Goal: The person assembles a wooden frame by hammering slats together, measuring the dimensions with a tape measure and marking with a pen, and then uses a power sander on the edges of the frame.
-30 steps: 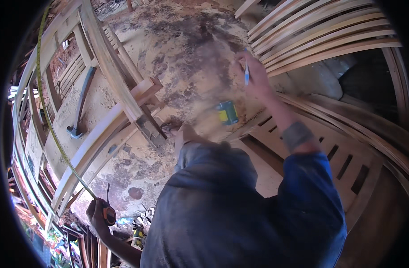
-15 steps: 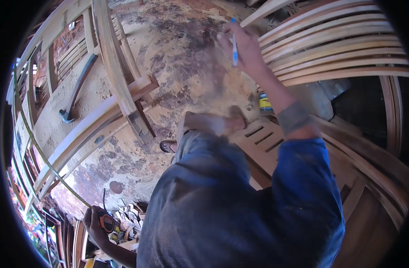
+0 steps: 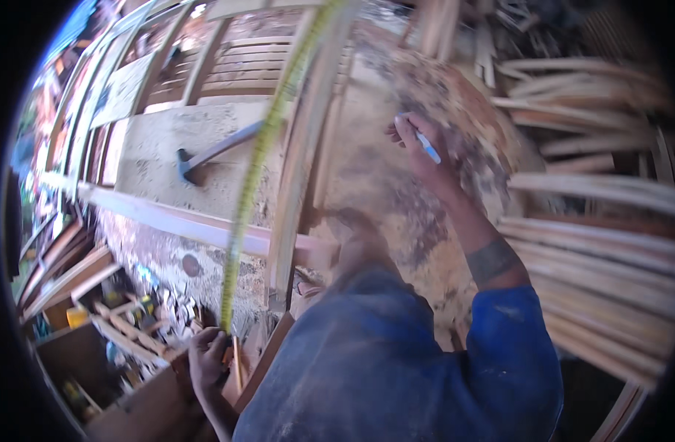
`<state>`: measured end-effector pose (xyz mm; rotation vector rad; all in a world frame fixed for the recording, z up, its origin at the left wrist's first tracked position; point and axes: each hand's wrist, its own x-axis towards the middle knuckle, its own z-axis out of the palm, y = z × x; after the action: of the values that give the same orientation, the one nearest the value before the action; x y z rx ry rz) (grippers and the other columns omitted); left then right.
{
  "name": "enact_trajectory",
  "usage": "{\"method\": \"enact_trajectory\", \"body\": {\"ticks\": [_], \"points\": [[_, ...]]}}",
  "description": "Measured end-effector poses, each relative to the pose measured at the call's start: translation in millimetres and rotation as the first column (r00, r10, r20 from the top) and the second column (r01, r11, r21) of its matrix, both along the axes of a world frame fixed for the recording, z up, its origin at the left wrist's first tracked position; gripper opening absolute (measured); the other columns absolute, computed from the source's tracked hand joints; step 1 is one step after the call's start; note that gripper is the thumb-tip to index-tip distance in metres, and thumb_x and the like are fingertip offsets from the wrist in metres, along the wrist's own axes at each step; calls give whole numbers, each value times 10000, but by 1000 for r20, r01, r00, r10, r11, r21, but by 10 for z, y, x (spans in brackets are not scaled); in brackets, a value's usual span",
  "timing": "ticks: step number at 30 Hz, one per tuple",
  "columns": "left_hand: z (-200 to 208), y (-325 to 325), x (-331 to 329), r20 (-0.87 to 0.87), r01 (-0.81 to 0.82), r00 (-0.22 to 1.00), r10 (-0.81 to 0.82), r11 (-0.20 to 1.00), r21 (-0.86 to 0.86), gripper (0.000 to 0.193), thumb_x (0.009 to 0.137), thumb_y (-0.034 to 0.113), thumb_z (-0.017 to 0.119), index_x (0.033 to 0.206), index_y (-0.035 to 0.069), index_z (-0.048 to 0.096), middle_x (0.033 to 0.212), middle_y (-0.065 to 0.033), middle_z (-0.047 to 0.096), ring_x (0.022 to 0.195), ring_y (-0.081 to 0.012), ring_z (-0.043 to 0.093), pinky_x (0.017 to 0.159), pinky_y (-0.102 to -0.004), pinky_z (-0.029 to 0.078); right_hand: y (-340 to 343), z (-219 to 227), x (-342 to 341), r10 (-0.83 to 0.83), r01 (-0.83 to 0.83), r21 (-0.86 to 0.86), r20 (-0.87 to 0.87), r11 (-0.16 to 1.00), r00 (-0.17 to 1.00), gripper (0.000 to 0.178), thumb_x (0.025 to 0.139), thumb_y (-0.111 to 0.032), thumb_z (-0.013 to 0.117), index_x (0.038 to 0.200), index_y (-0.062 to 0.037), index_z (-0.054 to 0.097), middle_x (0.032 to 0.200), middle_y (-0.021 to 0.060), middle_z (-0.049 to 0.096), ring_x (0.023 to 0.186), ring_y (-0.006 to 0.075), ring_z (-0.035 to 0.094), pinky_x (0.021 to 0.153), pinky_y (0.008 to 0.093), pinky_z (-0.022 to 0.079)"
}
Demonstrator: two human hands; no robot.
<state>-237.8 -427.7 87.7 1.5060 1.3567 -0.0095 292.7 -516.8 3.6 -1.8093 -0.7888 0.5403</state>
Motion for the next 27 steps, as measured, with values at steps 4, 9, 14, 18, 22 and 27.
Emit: {"method": "enact_trajectory", "body": {"ticks": [4, 9, 14, 18, 22, 27], "points": [[163, -486, 639, -203, -49, 978, 47, 999, -8, 223, 875, 166, 653, 871, -50, 709, 696, -67, 651, 638, -121, 596, 607, -303, 452, 941, -116, 625, 14, 21, 73, -437, 997, 899, 423, 1023, -419, 525, 1093, -20, 647, 957, 85, 718, 861, 150, 677, 770, 300, 542], [-180, -1122, 754, -178, -74, 980, 88, 994, 84, 218, 832, 176, 631, 857, -30, 698, 733, -216, 613, 665, -356, 609, 638, -419, 469, 1693, -252, 1580, 24, 107, 137, -717, 985, 697, 449, 992, -521, 519, 1079, -84, 579, 860, 102, 681, 817, 218, 664, 745, 390, 573], [-185, -1207, 1003, -277, -93, 954, 118, 990, 102, 224, 852, 213, 643, 878, 10, 732, 796, -207, 656, 758, -372, 663, 697, -436, 498, 1895, -400, 2019, -65, 117, 27, -695, 993, 716, 397, 988, -476, 523, 1127, -105, 549, 900, 98, 666, 850, 230, 657, 750, 409, 563], [-171, -1190, 1048, -354, -28, 935, 38, 999, 34, 225, 861, 222, 650, 898, 22, 746, 831, -196, 692, 807, -371, 678, 738, -438, 519, 2026, -610, 2263, -85, 103, -7, -635, 995, 768, 325, 974, -440, 561, 1070, -130, 583, 803, 55, 602, 810, 198, 637, 732, 380, 566], [-215, -1301, 935, -292, -36, 955, 57, 996, 78, 211, 824, 210, 666, 875, 24, 752, 810, -199, 690, 788, -351, 684, 740, -422, 523, 2250, -772, 2328, -76, 80, -19, -594, 997, 801, 304, 964, -371, 572, 1120, -110, 577, 894, 70, 590, 785, 217, 626, 649, 373, 561], [-160, -1221, 894, -314, -132, 937, 151, 988, 80, 212, 800, 191, 671, 861, -1, 739, 745, -193, 663, 703, -336, 665, 684, -408, 502, 2316, -710, 2205, -174, 134, -114, -524, 984, 834, 219, 961, -331, 581, 987, -114, 594, 889, 55, 641, 812, 240, 660, 734, 460, 568]]}}
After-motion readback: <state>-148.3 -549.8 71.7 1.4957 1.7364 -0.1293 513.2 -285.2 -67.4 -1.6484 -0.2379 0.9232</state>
